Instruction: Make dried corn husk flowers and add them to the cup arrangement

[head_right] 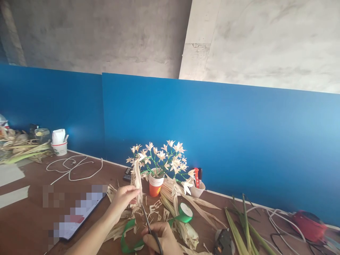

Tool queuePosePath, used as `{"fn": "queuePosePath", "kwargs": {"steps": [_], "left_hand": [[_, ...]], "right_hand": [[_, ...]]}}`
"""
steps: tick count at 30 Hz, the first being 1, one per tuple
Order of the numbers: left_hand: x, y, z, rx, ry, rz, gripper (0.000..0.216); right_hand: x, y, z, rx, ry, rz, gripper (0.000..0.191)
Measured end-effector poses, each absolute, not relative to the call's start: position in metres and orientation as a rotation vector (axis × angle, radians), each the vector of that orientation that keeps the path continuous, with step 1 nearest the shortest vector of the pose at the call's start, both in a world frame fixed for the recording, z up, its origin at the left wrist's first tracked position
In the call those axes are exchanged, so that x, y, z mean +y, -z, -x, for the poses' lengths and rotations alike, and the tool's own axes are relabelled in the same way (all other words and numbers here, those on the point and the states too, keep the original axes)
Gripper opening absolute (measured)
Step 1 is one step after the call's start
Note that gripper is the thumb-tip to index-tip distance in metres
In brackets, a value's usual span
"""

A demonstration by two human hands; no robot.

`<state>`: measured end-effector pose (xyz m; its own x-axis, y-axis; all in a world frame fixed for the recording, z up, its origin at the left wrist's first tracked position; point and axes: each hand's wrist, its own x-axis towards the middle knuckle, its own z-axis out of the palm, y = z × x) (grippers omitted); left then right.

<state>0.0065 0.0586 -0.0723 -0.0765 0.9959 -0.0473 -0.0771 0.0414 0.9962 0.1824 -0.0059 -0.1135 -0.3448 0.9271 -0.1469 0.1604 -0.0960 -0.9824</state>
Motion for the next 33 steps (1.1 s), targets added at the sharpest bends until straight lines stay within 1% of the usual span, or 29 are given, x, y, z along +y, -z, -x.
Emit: {"fn": "queuePosePath", "kwargs": {"steps": [3, 10, 18, 33], "left_hand": [[0.059, 0.075, -0.007, 1.225, -1.226, -1.117, 0.020], [0.059, 0.078, -0.006, 1.187, -1.175, -1.144, 0.019], [0.059, 0.076, -0.005, 1.248, -1.102, -1.239, 0.019], [0.064, 0.085, -0.006, 1.218, -0.989, -1.264, 0.022]], "right_hand": [[-0.004, 0.118, -0.183, -1.528, -1.496, 1.211, 0.047], [-0.001, 0.121, -0.185, -1.542, -1.522, 1.243, 0.035], [0.002, 0.143, -0.185, -1.440, -1.540, 1.358, 0.039], [0.002, 0.152, -0.185, -1.415, -1.527, 1.341, 0.036]]}}
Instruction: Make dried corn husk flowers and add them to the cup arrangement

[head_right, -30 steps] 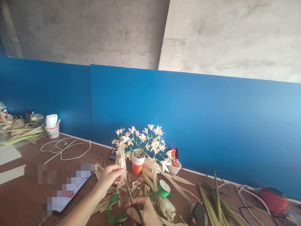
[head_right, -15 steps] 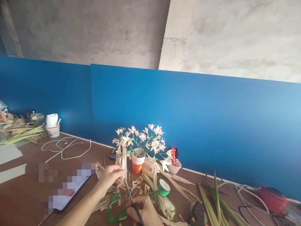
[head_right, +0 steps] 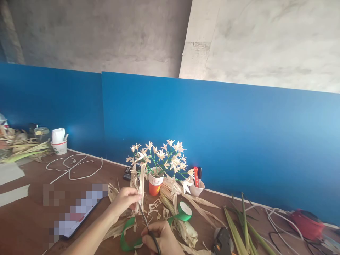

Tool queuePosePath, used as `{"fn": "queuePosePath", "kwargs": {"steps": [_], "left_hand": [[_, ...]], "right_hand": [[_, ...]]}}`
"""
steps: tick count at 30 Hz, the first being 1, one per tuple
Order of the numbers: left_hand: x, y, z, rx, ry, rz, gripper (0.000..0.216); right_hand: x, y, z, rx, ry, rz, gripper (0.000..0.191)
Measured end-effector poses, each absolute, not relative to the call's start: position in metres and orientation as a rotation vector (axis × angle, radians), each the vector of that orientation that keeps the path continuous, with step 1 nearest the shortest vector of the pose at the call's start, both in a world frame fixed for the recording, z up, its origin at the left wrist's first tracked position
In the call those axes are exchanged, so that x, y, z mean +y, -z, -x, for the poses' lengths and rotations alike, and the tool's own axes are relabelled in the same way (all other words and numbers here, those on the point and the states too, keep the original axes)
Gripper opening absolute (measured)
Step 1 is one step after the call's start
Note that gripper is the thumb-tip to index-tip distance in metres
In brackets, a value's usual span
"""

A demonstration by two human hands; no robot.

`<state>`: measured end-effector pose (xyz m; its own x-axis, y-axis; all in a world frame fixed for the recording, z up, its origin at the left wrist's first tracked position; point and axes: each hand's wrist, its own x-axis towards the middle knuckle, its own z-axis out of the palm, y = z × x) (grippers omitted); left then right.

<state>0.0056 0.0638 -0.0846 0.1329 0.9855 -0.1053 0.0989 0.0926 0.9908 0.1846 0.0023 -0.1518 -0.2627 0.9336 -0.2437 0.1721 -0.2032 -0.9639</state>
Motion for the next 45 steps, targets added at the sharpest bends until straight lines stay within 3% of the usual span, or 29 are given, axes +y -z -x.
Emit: {"fn": "queuePosePath", "kwargs": {"steps": [19, 35, 45], "left_hand": [[0.064, 0.082, -0.005, 1.224, -0.976, -1.255, 0.021], [0.053, 0.070, -0.014, 1.200, -1.151, -1.088, 0.016], [0.049, 0.095, -0.039, 1.051, -1.251, -0.948, 0.021]], "right_hand": [[0.003, 0.151, -0.186, -1.436, -1.547, 1.312, 0.038], [0.000, 0.140, -0.195, -1.452, -1.506, 1.213, 0.056], [-0.006, 0.125, -0.186, -1.406, -1.393, 1.198, 0.058]]}}
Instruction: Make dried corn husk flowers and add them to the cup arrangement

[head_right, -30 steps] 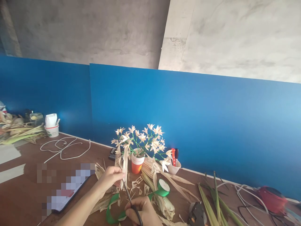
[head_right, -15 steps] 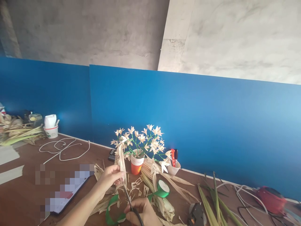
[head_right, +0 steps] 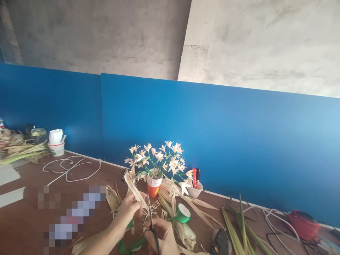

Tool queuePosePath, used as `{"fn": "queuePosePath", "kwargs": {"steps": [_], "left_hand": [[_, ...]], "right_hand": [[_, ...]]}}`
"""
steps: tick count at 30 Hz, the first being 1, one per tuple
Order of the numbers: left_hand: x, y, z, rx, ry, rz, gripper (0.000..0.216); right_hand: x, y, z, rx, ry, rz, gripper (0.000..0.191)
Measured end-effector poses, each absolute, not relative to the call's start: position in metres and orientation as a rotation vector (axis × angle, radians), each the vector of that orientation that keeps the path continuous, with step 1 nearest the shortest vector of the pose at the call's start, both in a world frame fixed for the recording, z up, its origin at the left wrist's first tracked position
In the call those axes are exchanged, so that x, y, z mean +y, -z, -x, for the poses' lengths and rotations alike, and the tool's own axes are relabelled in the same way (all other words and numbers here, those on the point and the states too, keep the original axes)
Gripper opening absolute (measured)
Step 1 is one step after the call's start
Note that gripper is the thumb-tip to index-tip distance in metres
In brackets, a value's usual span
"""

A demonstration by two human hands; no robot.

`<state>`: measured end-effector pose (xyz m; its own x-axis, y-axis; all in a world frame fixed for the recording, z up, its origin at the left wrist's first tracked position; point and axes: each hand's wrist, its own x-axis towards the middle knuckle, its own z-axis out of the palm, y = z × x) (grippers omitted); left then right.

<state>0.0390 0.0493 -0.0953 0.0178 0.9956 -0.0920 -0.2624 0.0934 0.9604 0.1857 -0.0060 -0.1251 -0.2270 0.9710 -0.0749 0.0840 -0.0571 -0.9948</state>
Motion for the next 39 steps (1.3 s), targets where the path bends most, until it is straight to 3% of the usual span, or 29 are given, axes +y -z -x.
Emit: {"fn": "queuePosePath", "kwargs": {"steps": [7, 14, 27, 36, 39], "left_hand": [[0.039, 0.097, -0.044, 1.110, -1.440, -0.994, 0.032], [0.035, 0.095, -0.039, 1.288, -1.601, -0.754, 0.047], [0.005, 0.094, -0.066, 1.082, -1.430, -0.704, 0.047], [0.013, 0.096, -0.064, 1.064, -1.431, -0.621, 0.042], [0.020, 0.100, -0.061, 1.088, -1.446, -0.666, 0.035]], "right_hand": [[-0.006, 0.129, -0.181, -1.374, -1.124, 1.087, 0.052], [-0.004, 0.139, -0.169, -1.470, -1.221, 1.097, 0.048], [-0.017, 0.127, -0.163, -1.355, -1.317, 1.185, 0.053], [-0.006, 0.126, -0.164, -1.459, -1.178, 1.211, 0.040], [-0.007, 0.128, -0.166, -1.426, -1.188, 1.236, 0.044]]}}
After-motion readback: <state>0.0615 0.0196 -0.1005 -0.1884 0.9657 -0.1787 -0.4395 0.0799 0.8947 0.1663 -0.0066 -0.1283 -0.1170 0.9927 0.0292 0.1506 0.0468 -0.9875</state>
